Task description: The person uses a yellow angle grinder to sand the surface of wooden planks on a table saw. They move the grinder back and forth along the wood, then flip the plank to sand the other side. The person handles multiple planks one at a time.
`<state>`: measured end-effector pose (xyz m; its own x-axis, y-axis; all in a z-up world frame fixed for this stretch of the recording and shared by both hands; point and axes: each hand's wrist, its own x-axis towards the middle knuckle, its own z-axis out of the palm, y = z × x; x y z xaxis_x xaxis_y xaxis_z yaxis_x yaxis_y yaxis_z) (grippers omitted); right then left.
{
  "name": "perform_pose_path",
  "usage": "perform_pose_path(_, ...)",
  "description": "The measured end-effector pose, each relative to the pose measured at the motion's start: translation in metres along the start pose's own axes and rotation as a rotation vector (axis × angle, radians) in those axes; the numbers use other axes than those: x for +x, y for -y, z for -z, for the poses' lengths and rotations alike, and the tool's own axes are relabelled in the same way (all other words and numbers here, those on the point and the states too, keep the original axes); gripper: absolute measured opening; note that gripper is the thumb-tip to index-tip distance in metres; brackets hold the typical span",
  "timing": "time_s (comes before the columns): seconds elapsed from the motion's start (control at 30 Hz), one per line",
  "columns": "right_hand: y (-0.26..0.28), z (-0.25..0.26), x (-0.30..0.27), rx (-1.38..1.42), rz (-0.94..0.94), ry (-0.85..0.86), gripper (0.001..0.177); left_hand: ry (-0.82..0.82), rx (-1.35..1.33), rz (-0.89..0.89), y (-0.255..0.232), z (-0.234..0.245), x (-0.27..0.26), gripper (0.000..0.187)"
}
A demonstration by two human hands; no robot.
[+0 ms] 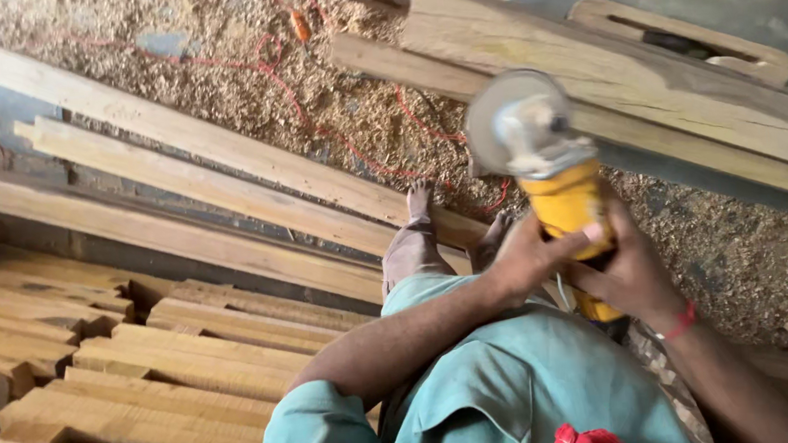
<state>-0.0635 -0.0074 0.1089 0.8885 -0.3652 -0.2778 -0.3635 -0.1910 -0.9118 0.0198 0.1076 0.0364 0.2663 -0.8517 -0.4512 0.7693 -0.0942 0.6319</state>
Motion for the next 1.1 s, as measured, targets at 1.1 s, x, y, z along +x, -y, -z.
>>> perform_pose_path(1.1,0.034,-0.123,0.134,-0.196,-0.059,0.155,0.111,-0.415,-0.380,-0.314,-0.098,0.126,-0.021,0.051)
